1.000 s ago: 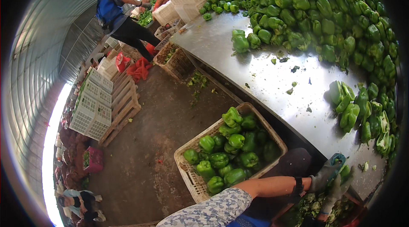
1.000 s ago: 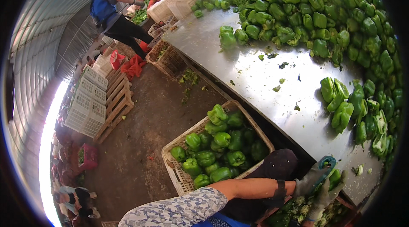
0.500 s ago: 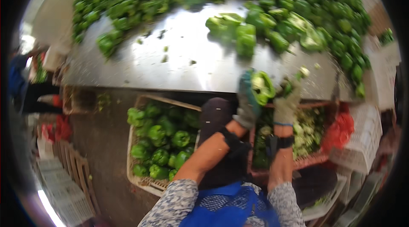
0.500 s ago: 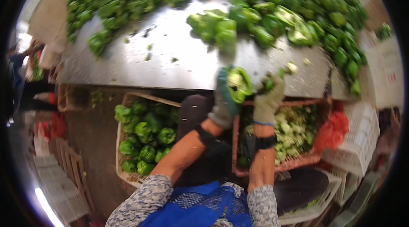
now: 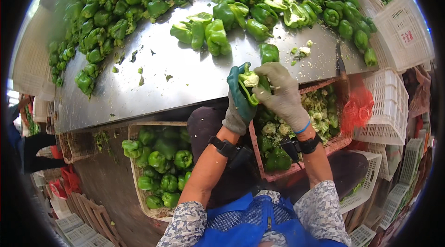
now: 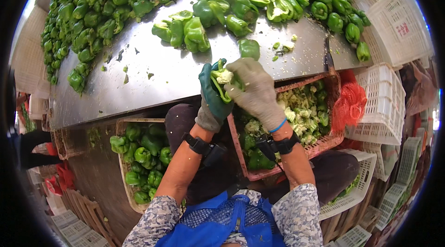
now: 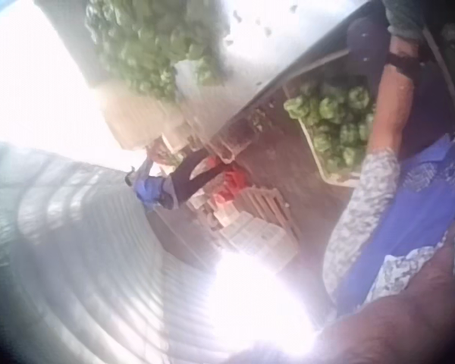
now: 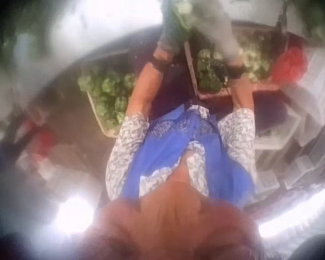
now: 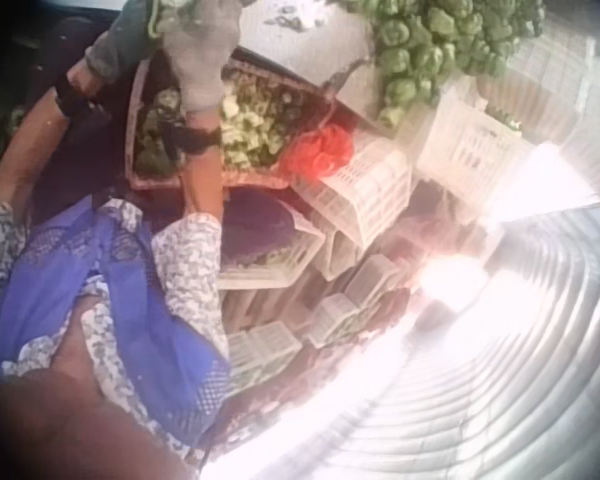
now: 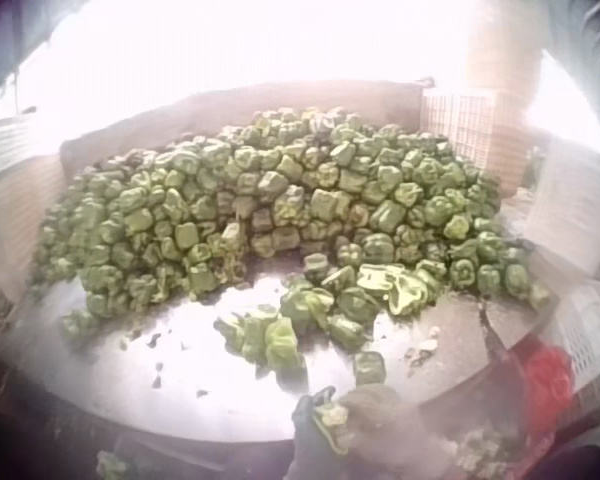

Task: The person picks up green peppers from a metal table, pulls out the stems by hand, and breaks the peppers into pieces. They drop the pepper pieces and stems into a pink basket, repeating this process with several peppers.

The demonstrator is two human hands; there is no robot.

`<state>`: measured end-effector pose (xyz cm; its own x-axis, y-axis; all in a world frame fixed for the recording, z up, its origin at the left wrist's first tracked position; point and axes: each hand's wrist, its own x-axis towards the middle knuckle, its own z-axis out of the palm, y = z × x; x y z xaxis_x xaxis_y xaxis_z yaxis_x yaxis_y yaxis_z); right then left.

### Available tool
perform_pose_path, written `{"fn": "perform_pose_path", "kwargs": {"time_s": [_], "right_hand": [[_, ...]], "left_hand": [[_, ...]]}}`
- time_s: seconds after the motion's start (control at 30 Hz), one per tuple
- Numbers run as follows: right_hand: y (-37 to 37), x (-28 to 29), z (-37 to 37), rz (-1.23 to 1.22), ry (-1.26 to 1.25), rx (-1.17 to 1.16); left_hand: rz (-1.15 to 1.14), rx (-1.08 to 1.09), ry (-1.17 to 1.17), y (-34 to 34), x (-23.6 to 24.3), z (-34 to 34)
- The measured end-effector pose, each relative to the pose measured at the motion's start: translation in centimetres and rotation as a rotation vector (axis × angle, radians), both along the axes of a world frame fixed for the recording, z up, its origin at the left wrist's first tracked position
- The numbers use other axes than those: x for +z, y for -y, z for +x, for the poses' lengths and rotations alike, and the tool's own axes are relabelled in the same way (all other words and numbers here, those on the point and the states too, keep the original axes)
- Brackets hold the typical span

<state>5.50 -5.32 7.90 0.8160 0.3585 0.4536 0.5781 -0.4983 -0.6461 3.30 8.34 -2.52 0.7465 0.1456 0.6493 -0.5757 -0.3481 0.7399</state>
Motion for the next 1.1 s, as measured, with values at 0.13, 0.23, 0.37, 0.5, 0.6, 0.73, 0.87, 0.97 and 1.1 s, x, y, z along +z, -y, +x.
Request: {"fn": "perform_pose_path", "kwargs": {"time_s": [0.13, 0.23, 0.37, 0.5, 0.6, 0.73, 0.87, 0.97, 1.1], "right_hand": [[0.7, -0.1, -0.1, -0.270, 0.038, -0.096], [1.1, -0.2, -0.1, -0.432, -0.128, -0.113], [1.0, 0.0, 0.0, -0.778, -0.313, -0.128], [3.0, -2.2, -0.7, -0.555, -0.167, -0.158], [4.5, -3.1, -2.0, -0.482, -0.190, -0.138], [6.4, -3.6, -4.1, -0.424, -0.413, -0.128], [9.0, -4.5, -6.9, -0.326, -0.498, -0.091], [9.8, -3.9, -8.2, -0.240, -0.610, -0.033], [11.5, -4.5, -9.0, -0.179, -0.683, 0.013]], "left_hand": [[0.001, -0.165, -0.138, 0.4, 2.4, -0.2], [-0.197, -0.245, -0.227, 1.3, 2.8, -0.7], [-0.824, -0.455, -0.877, 2.3, 3.5, -0.3], [-0.666, -0.515, -0.829, 2.7, 2.4, -0.8], [-0.578, -0.597, -0.835, 3.1, 2.8, -2.2], [-0.484, -0.765, -1.020, 3.0, 4.0, -4.2], [-0.248, -0.857, -1.292, 3.1, 4.9, -5.1], [-0.159, -0.902, -1.199, 3.3, 1.8, -6.1], [-0.072, -0.999, -1.261, 3.4, 3.1, -5.8]]}}
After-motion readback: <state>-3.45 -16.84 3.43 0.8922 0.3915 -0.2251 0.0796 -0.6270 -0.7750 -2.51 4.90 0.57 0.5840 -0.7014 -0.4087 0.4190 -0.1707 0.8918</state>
